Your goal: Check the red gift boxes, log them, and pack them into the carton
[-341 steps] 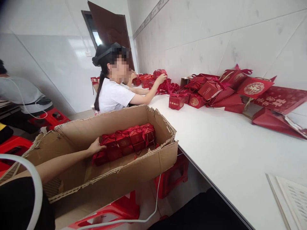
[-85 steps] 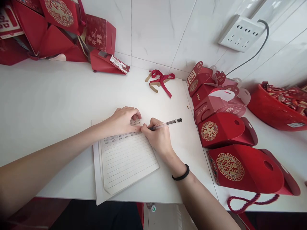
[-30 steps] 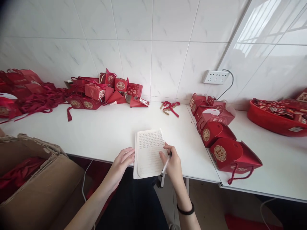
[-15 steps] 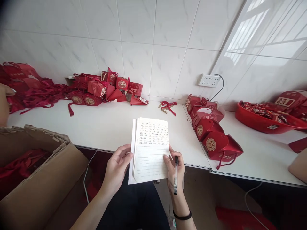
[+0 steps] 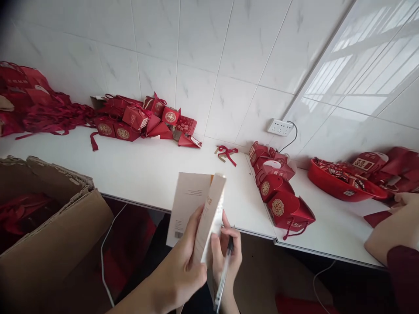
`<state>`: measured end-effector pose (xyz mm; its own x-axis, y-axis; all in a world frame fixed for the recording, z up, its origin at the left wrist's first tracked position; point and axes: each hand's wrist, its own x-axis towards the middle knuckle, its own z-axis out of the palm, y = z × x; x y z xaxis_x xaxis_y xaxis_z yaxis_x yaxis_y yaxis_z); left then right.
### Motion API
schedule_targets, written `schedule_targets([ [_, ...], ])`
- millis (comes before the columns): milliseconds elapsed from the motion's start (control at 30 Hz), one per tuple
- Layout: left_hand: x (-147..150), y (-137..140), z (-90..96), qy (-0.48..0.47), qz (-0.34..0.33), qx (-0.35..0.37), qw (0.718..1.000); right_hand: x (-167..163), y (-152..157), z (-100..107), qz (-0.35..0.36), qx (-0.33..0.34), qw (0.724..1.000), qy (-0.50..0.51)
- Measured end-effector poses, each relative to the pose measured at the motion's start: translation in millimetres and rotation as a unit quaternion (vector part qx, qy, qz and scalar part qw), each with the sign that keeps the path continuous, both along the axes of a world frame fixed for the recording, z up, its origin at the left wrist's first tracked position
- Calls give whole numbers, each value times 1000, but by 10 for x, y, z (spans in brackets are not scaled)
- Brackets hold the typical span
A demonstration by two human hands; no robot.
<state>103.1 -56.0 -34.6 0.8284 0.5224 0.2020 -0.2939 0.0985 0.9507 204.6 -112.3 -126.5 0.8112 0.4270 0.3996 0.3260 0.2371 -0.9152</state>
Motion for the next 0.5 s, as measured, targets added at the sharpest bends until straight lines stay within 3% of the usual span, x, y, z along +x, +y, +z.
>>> schedule_targets([
  [100,-81,79,39,2,-5,20,1000,-48,-69,111,-56,67,995,-49],
  [200,-91,230,15,-22,-29,-3,999,-110,-132,321,-145,106,977,-116],
  [300,32,502,-73,-42,-47,-13,998,-40,-157,502,-184,94,948,-243],
  [400,216,865,-259,12,26,11,1000,253,-51,451,-93,-27,912,-398],
  [467,305,1074,-441,115,111,89,983,494,89,257,-20,-183,882,-433],
  [500,331,1145,-542,169,162,148,961,599,166,129,5,-268,862,-431],
])
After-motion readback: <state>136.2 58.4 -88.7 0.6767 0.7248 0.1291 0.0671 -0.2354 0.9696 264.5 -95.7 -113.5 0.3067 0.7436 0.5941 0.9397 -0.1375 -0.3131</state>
